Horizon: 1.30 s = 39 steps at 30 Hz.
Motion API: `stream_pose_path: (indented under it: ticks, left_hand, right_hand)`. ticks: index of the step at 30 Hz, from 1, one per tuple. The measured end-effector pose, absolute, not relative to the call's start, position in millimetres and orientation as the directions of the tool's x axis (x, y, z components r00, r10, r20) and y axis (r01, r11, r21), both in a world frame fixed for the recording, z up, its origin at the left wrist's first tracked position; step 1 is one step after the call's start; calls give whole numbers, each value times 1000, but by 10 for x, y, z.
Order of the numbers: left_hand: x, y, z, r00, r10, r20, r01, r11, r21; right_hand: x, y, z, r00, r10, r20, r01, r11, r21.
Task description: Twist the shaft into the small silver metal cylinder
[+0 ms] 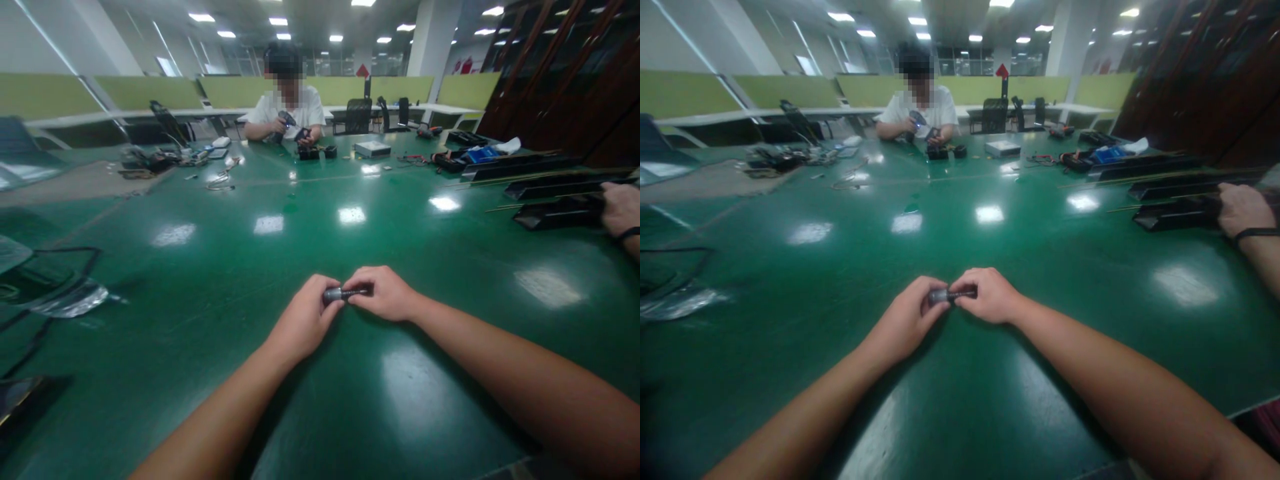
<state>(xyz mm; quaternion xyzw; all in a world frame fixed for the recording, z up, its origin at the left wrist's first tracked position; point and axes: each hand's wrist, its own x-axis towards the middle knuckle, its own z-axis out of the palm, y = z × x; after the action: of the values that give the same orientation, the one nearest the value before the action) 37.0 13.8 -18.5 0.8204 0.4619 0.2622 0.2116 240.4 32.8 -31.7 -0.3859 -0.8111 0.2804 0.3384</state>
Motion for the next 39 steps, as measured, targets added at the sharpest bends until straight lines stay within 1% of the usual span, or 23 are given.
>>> stream_pose_path:
  ticks: [6, 23, 31, 39]
  left_hand:
    - [358, 116, -164, 435, 871, 226, 639, -476, 604]
    - [354, 98, -125, 407, 892, 199, 673, -440, 595]
    - [350, 81, -119, 407, 892, 198, 662, -437, 608]
    - [346, 66, -97, 404, 894, 195, 669, -434, 603]
  right_hand:
    - [2378, 318, -298, -460, 827, 323, 449, 531, -719]
    - [2429, 287, -238, -470, 841, 267, 458, 491, -741]
    - [2435, 274, -244, -476, 825, 305, 509, 541, -670]
    - [2436, 268, -244, -468, 830, 303, 533, 539, -653]
